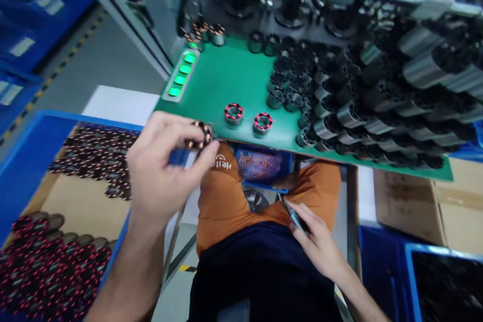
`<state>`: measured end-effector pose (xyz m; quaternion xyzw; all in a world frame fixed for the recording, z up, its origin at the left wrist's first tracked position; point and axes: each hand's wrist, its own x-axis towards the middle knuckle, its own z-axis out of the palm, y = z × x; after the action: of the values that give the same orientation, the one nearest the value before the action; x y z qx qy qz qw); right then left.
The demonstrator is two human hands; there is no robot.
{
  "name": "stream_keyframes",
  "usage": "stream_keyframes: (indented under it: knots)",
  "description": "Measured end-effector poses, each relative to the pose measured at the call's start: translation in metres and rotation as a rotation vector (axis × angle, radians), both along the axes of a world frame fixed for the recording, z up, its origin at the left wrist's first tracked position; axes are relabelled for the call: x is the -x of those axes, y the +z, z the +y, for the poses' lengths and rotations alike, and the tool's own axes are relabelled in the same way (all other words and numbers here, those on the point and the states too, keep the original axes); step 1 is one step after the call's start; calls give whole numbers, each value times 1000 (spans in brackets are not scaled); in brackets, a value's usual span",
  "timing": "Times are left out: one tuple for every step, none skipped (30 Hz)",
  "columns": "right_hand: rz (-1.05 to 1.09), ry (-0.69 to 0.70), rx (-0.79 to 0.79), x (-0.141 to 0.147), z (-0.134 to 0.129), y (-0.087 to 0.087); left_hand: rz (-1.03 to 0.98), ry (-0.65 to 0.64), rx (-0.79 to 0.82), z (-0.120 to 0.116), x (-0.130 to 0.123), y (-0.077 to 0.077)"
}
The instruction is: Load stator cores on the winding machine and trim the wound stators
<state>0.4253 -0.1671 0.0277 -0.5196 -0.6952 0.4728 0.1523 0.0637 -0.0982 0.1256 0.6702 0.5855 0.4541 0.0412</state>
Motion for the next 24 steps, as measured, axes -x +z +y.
stream_keyframes:
  knots:
    - [66, -16, -37, 8, 0, 12, 31, -33, -15, -12, -11, 0]
    - [128, -25, -80, 16, 1, 23, 41, -72, -9, -23, -22, -1]
    - [181, -32, -124, 22, 3, 34, 29, -111, 2, -31, -33, -3]
    - [225, -34, -160, 26, 5, 43, 6, -151, 14, -36, -43, -5]
    - [255, -34, -188, 29, 6, 50, -16, -185, 26, -39, -53, -8]
    - [275, -32, -204, 30, 7, 56, -32, -209, 31, -41, -62, -11]
    - [289, -29, -209, 29, 7, 60, -43, -226, 31, -41, -69, -13]
    - [299, -26, -207, 28, 7, 62, -52, -236, 33, -41, -75, -15]
    - [308, -24, -202, 26, 5, 64, -60, -244, 42, -40, -79, -16]
    - [321, -26, -197, 24, 4, 64, -70, -251, 49, -40, -82, -17]
    - [336, -31, -193, 23, 3, 64, -78, -258, 56, -40, -85, -18]
    - [353, -38, -191, 21, 1, 64, -84, -267, 60, -41, -86, -18]
    - [369, -46, -191, 20, 0, 63, -82, -273, 64, -41, -87, -18]
    - [381, -55, -190, 20, -1, 63, -78, -275, 66, -42, -89, -18]
    - [388, -65, -191, 19, -2, 63, -74, -279, 70, -43, -90, -19]
    - [389, -75, -193, 19, -3, 62, -72, -284, 74, -44, -91, -19]
    - [386, -83, -196, 19, -4, 62, -71, -287, 81, -45, -93, -19]
    - [380, -91, -201, 19, -5, 62, -71, -291, 87, -45, -95, -19]
    - [372, -100, -207, 18, -6, 62, -71, -293, 92, -46, -96, -19]
    - [367, -109, -215, 17, -7, 62, -70, -294, 94, -46, -98, -19]
    - [364, -118, -222, 16, -8, 62, -65, -294, 97, -47, -99, -18]
    - [362, -128, -228, 15, -9, 62, -62, -293, 97, -48, -101, -18]
    - [361, -136, -232, 15, -10, 62, -59, -296, 99, -48, -101, -18]
    - [364, -143, -236, 14, -11, 61, -58, -300, 100, -49, -102, -17]
